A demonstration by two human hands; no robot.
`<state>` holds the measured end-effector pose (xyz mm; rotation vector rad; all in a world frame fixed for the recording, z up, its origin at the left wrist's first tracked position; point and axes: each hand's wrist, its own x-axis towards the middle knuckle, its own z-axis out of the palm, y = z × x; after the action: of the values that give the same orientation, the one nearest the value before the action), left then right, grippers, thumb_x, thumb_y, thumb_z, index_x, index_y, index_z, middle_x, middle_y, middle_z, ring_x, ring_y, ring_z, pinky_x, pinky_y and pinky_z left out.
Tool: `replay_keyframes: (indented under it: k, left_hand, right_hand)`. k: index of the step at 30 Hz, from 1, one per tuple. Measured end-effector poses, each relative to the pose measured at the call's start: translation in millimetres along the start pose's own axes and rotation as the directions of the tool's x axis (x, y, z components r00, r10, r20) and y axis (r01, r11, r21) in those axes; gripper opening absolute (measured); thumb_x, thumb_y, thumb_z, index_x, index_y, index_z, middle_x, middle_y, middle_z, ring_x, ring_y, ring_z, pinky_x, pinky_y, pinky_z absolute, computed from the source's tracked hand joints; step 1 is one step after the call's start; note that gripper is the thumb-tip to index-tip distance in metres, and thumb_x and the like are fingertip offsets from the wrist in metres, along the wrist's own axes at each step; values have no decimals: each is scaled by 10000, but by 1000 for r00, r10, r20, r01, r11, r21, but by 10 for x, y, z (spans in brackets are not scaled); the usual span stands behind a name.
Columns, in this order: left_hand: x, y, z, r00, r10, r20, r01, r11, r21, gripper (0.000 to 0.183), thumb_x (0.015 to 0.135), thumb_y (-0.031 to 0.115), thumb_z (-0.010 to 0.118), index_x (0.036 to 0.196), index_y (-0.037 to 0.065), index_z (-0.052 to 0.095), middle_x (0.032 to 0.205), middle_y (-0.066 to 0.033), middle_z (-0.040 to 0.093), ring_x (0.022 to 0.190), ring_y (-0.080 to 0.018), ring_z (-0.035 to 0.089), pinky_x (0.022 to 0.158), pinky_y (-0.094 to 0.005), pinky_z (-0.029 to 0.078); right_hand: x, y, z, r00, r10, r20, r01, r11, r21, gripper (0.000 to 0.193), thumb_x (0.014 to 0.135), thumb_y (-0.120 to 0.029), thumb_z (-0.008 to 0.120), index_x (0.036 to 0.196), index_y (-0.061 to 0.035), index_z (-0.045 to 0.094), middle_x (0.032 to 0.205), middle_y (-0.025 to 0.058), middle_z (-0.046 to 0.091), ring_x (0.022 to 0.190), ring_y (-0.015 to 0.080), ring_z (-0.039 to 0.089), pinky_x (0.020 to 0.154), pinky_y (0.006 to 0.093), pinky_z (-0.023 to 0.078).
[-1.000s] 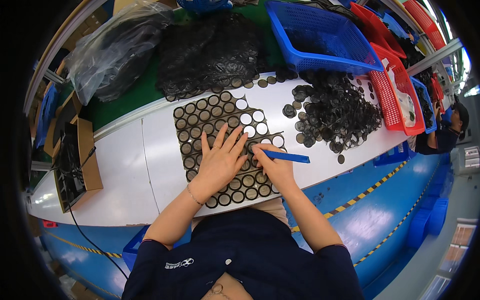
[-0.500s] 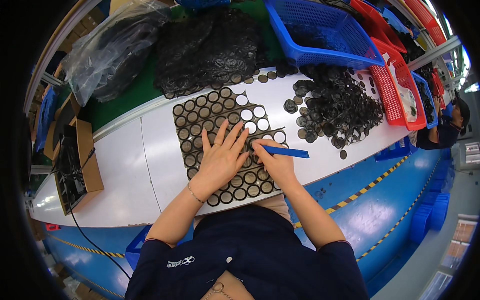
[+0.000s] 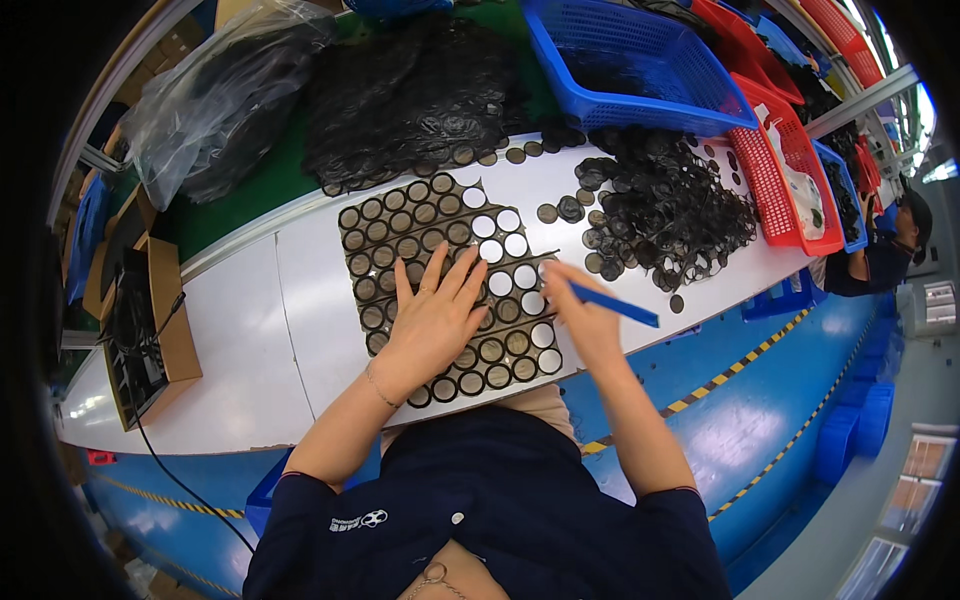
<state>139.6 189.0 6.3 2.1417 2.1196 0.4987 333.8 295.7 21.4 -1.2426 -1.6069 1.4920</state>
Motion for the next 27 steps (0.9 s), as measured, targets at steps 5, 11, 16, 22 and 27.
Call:
replay_keyframes:
  k: [5,11,16,22,27]
  left_hand:
    - [-309,186,-59,994,106,40,-105,994,-16,524,919,300,637,1385,86,530,1476,-54,461,1404,-306,362,1074,-694,248]
    - [-484,212,7,996,90,-15,-90,996,-27,496,920,300,640,1366,99,556,1463,-39,477,1414,-276,354,1089,-690,225]
    - [-505,224,44,996,77,-39,-78,996,-45,492,919,297,642,1363,100,560,1467,-38,476,1423,-272,346,1101,-690,197]
    - [-498,224,70,996,77,-49,-80,995,-58,484,915,293,648,1353,100,569,1473,-38,472,1425,-276,345,1101,-694,190]
    - [-544,202,80,995,68,-73,-71,996,-51,452,905,276,660,1327,130,590,1446,-33,494,1420,-273,352,1099,-697,194]
  right_hand:
    - [-316,68,277,984,134,121,-131,991,-31,218,948,-178,655,1081,-11,705,815,30,690,661,63,603,583,205,463]
    - [-316,48,296,984,109,140,-101,993,-66,211,941,-168,656,1064,-5,706,802,38,691,659,70,605,595,218,468]
    - [-317,76,317,991,77,111,-65,991,-116,196,939,-165,655,1037,-7,715,775,39,686,660,62,599,597,229,464]
    - [-355,160,357,800,-574,174,546,578,-607,165,832,-78,725,993,-40,722,966,73,688,870,198,637,688,306,484]
    - [89,67,98,629,-768,120,509,290,-811,174,837,-84,717,1009,-54,722,1004,108,662,935,293,598,830,379,453]
